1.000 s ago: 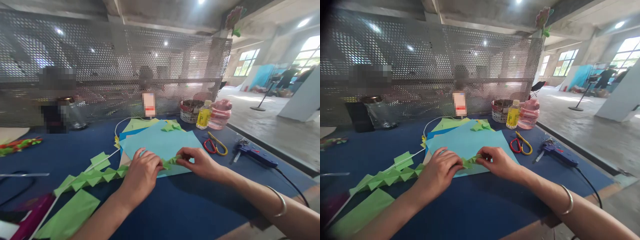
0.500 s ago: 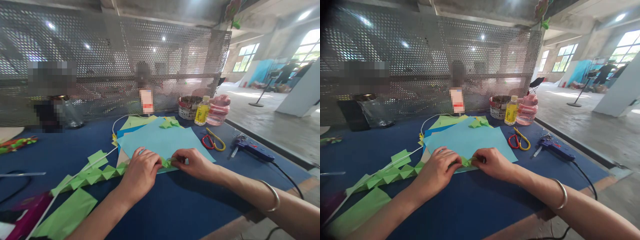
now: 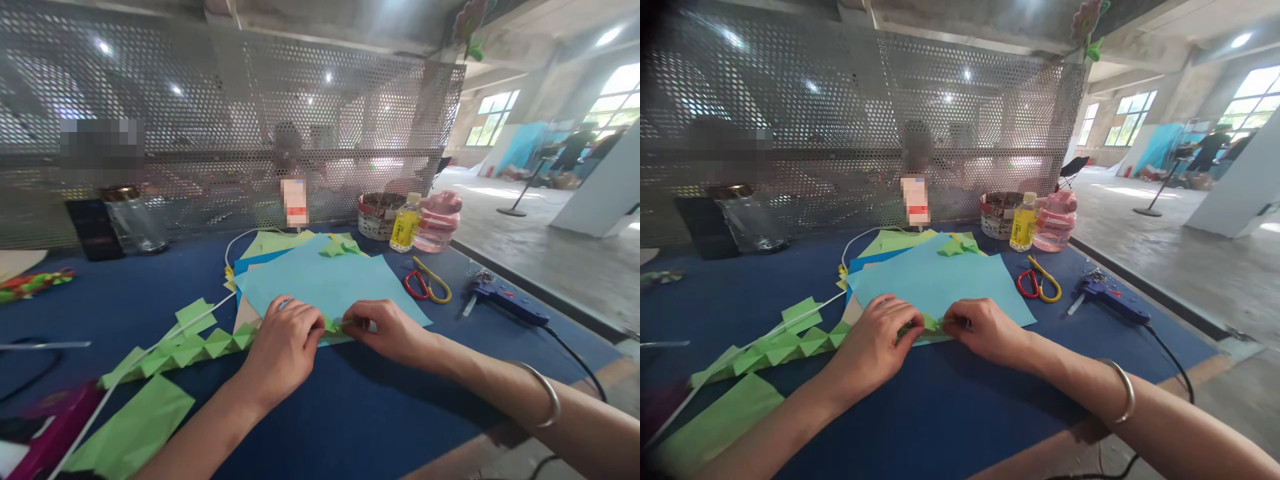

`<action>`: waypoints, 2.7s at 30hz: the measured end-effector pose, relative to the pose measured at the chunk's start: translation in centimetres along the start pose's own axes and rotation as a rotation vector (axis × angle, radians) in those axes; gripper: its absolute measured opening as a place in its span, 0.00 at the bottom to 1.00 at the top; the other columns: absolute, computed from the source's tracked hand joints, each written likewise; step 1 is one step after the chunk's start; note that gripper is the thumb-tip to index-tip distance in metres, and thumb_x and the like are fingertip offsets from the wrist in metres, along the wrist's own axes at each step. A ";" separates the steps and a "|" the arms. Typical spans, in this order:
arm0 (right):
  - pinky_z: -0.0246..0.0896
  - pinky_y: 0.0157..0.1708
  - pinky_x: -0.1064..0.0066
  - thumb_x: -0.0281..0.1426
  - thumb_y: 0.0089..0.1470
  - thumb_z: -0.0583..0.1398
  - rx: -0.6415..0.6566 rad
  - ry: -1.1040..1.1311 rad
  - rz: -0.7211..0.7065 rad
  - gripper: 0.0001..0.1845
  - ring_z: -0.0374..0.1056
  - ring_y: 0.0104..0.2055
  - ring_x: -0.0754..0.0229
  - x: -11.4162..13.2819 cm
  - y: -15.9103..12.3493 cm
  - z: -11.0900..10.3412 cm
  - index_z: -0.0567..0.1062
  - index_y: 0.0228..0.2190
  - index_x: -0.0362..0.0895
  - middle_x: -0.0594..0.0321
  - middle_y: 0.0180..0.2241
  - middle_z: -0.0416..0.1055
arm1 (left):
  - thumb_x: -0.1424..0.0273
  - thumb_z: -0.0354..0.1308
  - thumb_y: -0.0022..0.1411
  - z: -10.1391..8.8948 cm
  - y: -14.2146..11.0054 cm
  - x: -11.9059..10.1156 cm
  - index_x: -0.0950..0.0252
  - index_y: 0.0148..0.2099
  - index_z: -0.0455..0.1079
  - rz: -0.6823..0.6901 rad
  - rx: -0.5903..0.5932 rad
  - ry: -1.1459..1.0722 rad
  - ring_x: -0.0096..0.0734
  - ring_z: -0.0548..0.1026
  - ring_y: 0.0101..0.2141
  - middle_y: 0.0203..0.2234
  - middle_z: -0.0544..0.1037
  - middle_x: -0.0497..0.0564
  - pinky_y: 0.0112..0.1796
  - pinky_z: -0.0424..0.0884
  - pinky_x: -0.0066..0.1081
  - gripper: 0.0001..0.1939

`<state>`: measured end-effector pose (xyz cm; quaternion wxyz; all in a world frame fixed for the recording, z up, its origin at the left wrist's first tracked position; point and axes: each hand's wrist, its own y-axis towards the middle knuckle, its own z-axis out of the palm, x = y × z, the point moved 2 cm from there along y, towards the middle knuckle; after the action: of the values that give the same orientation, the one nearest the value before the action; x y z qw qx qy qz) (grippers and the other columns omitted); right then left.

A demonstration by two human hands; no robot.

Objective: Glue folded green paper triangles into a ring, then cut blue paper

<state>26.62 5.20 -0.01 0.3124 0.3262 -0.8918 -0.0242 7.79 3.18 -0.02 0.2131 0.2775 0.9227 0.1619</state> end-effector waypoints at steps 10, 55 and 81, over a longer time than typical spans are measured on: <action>0.60 0.30 0.75 0.25 0.55 0.58 -0.006 -0.068 -0.071 0.06 0.66 0.27 0.65 0.3 0.0 0.1 0.76 0.32 0.42 0.62 0.28 0.72 | 0.79 0.52 0.59 0.2 -0.1 0.2 0.61 0.29 0.65 0.030 -0.024 0.017 0.35 0.72 0.32 0.25 0.73 0.46 0.49 0.61 0.47 0.09; 0.60 0.31 0.73 0.25 0.54 0.59 -0.038 -0.008 -0.164 0.07 0.68 0.29 0.63 1.1 -0.1 0.6 0.76 0.28 0.41 0.60 0.26 0.73 | 0.78 0.54 0.60 0.7 -0.7 -0.8 0.59 0.46 0.66 0.107 -0.039 -0.021 0.36 0.71 0.38 0.34 0.75 0.47 0.54 0.55 0.49 0.13; 0.56 0.26 0.76 0.21 0.49 0.61 -0.013 -0.082 -0.088 0.04 0.64 0.26 0.65 1.3 -0.1 1.1 0.74 0.27 0.40 0.62 0.25 0.71 | 0.79 0.53 0.60 0.8 -0.5 -1.2 0.65 0.29 0.68 0.113 -0.040 0.113 0.35 0.69 0.35 0.26 0.71 0.48 0.54 0.56 0.45 0.08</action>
<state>25.30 4.14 -0.27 0.2762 0.3619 -0.8885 -0.0569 8.86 2.23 -0.53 0.1569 0.3152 0.9127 0.2073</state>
